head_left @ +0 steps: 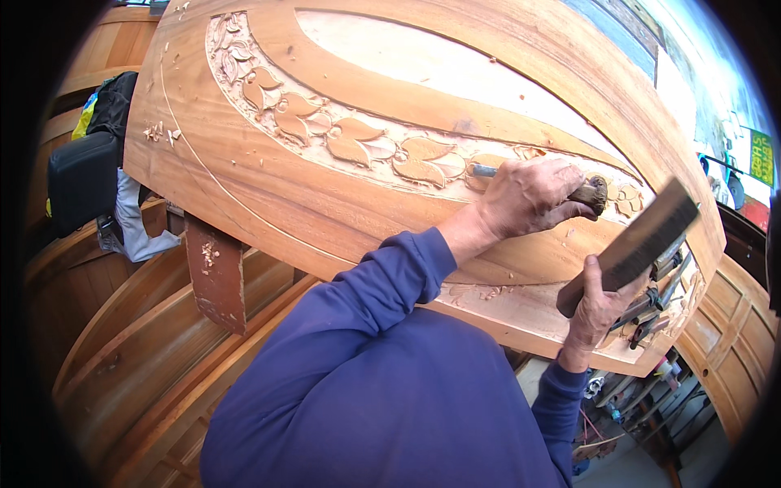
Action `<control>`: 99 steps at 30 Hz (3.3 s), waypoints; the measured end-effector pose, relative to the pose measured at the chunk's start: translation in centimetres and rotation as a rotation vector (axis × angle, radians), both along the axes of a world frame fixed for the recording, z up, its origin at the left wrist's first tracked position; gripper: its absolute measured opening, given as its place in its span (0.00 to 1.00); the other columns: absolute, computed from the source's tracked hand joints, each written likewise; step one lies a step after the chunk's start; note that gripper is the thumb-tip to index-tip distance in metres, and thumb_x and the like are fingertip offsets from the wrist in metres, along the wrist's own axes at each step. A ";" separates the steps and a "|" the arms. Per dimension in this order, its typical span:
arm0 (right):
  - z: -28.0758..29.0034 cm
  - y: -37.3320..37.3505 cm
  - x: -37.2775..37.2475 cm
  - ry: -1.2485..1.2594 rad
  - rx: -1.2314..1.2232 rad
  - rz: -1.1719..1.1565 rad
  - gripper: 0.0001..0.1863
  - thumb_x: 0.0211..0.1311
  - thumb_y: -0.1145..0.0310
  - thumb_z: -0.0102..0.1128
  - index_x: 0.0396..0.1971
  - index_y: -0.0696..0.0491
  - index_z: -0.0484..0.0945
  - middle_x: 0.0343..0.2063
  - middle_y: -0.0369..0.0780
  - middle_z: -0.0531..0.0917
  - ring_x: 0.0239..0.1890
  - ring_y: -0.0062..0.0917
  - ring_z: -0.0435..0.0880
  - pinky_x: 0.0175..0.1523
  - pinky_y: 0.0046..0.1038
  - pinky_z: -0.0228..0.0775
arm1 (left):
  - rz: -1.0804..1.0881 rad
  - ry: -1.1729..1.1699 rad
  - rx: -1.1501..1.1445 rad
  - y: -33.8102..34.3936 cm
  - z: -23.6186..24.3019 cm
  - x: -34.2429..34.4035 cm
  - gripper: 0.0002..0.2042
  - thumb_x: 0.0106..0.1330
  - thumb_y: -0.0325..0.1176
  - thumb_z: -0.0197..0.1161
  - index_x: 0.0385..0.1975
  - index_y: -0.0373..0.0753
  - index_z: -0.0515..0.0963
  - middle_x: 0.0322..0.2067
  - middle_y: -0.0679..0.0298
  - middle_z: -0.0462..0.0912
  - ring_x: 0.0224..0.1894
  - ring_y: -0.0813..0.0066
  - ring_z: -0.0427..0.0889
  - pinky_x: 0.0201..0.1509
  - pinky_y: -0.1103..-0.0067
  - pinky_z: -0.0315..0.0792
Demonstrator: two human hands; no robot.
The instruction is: The person carves intricate decorative patterns into a large wooden panel using a chisel and a wooden mallet. They use the mallet to drive the chisel through the wood, removing shavings and refining the leaf-like shapes.
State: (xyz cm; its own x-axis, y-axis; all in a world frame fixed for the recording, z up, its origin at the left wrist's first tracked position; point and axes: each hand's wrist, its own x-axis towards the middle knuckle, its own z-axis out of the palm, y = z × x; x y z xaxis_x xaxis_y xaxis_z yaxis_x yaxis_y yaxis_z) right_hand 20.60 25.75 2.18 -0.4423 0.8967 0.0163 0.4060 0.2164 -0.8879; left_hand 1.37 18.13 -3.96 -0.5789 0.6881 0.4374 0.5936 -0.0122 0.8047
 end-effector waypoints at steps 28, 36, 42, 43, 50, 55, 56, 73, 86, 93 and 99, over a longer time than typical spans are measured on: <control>-0.9 -1.3 3.1 -0.101 -0.065 0.028 0.48 0.59 0.81 0.71 0.77 0.55 0.54 0.49 0.42 0.80 0.46 0.26 0.82 0.57 0.30 0.75 | 0.029 0.103 0.056 1.0 0.2 -0.1 0.21 0.58 0.52 0.76 0.39 0.41 0.82 0.34 0.62 0.87 0.33 0.65 0.87 0.29 0.74 0.79; 1.3 -0.3 1.6 -0.060 -0.059 -0.004 0.47 0.59 0.81 0.70 0.77 0.56 0.54 0.52 0.44 0.80 0.47 0.28 0.84 0.57 0.31 0.76 | 0.024 0.058 0.023 0.1 0.0 -0.3 0.22 0.54 0.51 0.79 0.37 0.40 0.83 0.32 0.62 0.87 0.30 0.64 0.87 0.29 0.73 0.79; 3.9 1.7 -0.8 0.055 0.017 -0.076 0.43 0.59 0.78 0.70 0.73 0.56 0.59 0.53 0.45 0.80 0.48 0.29 0.84 0.60 0.33 0.75 | 0.056 0.020 0.076 -0.6 0.1 -0.4 0.26 0.48 0.52 0.82 0.38 0.40 0.84 0.32 0.62 0.88 0.31 0.63 0.88 0.31 0.73 0.80; 3.6 1.5 -1.0 0.070 0.032 -0.092 0.42 0.59 0.78 0.70 0.73 0.56 0.60 0.52 0.45 0.80 0.48 0.29 0.84 0.60 0.33 0.75 | 0.049 0.007 0.100 -0.8 0.1 -0.5 0.26 0.47 0.52 0.83 0.39 0.40 0.84 0.33 0.61 0.88 0.31 0.63 0.88 0.31 0.73 0.81; 0.1 1.9 1.5 -0.183 0.320 0.270 0.44 0.58 0.79 0.69 0.74 0.57 0.59 0.59 0.47 0.78 0.57 0.35 0.80 0.65 0.35 0.70 | 0.006 -0.022 0.207 -1.8 -0.1 -1.3 0.27 0.51 0.48 0.82 0.43 0.35 0.83 0.35 0.56 0.89 0.34 0.56 0.90 0.35 0.71 0.83; 1.3 -0.1 -0.8 0.129 0.263 -0.084 0.37 0.57 0.79 0.68 0.67 0.60 0.63 0.48 0.48 0.82 0.47 0.35 0.83 0.58 0.34 0.76 | -0.015 -0.032 0.199 -2.1 0.2 -1.4 0.27 0.50 0.47 0.83 0.43 0.35 0.83 0.35 0.55 0.89 0.35 0.57 0.90 0.36 0.71 0.83; 0.8 0.2 -0.7 -0.086 0.474 0.169 0.40 0.56 0.80 0.68 0.70 0.59 0.61 0.52 0.49 0.80 0.50 0.37 0.82 0.60 0.36 0.74 | -0.029 -0.035 0.187 -2.0 0.4 -1.4 0.27 0.50 0.47 0.83 0.43 0.35 0.83 0.35 0.55 0.89 0.35 0.56 0.90 0.36 0.72 0.83; -2.9 -1.9 4.6 -0.039 0.007 0.082 0.49 0.58 0.84 0.69 0.78 0.52 0.54 0.60 0.43 0.76 0.48 0.24 0.82 0.54 0.26 0.77 | -0.033 0.304 0.162 -12.9 4.7 1.6 0.14 0.66 0.35 0.66 0.49 0.42 0.77 0.34 0.64 0.82 0.27 0.73 0.76 0.27 0.77 0.69; -1.3 -4.6 6.2 -0.018 -0.091 0.172 0.50 0.57 0.81 0.72 0.77 0.53 0.54 0.44 0.40 0.83 0.42 0.23 0.84 0.50 0.26 0.78 | 0.629 -0.810 0.502 -15.5 3.7 -0.8 0.19 0.75 0.29 0.62 0.61 0.38 0.65 0.48 0.55 0.80 0.45 0.62 0.90 0.36 0.75 0.91; 1.3 -5.3 2.6 0.034 -0.174 0.183 0.46 0.58 0.81 0.73 0.75 0.52 0.58 0.44 0.39 0.83 0.45 0.22 0.85 0.50 0.26 0.79 | 0.660 -1.028 0.684 -12.6 0.2 -1.6 0.16 0.74 0.29 0.65 0.54 0.41 0.67 0.44 0.59 0.81 0.42 0.66 0.90 0.35 0.76 0.91; 1.8 -5.8 0.5 0.059 -0.190 0.216 0.46 0.57 0.82 0.73 0.74 0.51 0.58 0.44 0.38 0.83 0.45 0.21 0.84 0.50 0.25 0.79 | 0.605 -1.053 0.633 -12.4 0.0 -1.7 0.18 0.76 0.29 0.62 0.58 0.42 0.63 0.46 0.59 0.79 0.43 0.67 0.88 0.38 0.76 0.90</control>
